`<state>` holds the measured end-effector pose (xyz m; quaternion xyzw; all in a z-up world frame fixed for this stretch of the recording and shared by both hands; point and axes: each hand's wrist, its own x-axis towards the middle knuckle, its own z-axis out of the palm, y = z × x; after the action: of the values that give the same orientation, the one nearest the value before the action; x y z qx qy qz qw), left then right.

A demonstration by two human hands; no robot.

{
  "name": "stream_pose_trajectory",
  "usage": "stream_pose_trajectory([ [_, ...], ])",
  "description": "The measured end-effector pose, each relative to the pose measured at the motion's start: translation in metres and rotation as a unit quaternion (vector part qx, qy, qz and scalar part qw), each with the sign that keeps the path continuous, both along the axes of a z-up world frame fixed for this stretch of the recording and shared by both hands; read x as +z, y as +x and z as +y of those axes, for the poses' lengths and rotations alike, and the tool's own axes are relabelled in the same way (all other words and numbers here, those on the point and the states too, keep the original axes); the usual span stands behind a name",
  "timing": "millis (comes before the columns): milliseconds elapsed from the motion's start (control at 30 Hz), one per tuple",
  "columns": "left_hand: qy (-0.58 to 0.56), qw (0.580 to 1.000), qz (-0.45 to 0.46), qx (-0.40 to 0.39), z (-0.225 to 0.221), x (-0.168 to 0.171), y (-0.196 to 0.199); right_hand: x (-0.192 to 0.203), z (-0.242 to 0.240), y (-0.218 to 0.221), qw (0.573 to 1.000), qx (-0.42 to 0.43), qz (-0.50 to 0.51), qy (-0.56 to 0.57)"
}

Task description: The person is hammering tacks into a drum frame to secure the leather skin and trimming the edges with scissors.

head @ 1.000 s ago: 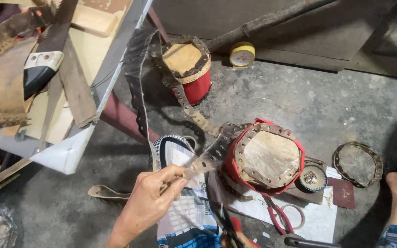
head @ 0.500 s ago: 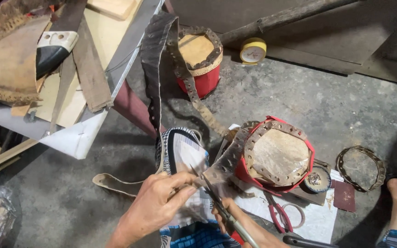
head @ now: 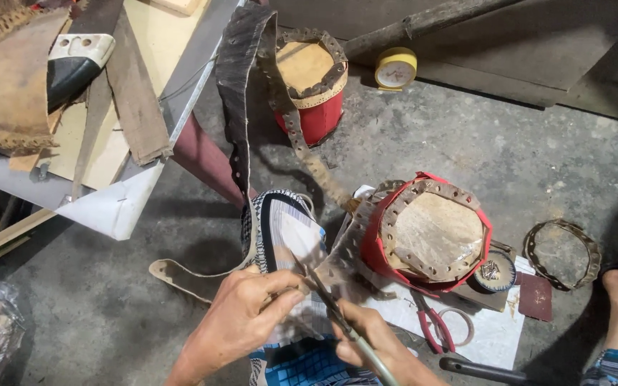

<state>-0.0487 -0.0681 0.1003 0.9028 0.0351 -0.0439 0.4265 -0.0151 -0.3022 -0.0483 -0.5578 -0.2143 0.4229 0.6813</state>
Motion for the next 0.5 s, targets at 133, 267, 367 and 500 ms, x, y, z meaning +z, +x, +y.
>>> stream_pose_trajectory([
  [133,-0.010,1.000,0.023,0.003,0.002,-0.004,-0.003,0.010,0.006,-0.003,0.991,-0.029,-0.130,-0.029],
  [267,-0.006,0.999,0.051,-0.002,0.005,-0.007,-0.005,0.033,0.007,-0.001,0.994,-0.018,-0.056,-0.097],
  [367,0.001,0.997,0.073,-0.005,0.006,-0.007,-0.008,0.039,0.009,-0.004,0.983,-0.026,-0.140,-0.116],
  [500,0.004,0.997,0.082,-0.005,0.009,-0.009,-0.012,0.034,0.015,-0.013,0.979,-0.032,-0.166,-0.113],
])
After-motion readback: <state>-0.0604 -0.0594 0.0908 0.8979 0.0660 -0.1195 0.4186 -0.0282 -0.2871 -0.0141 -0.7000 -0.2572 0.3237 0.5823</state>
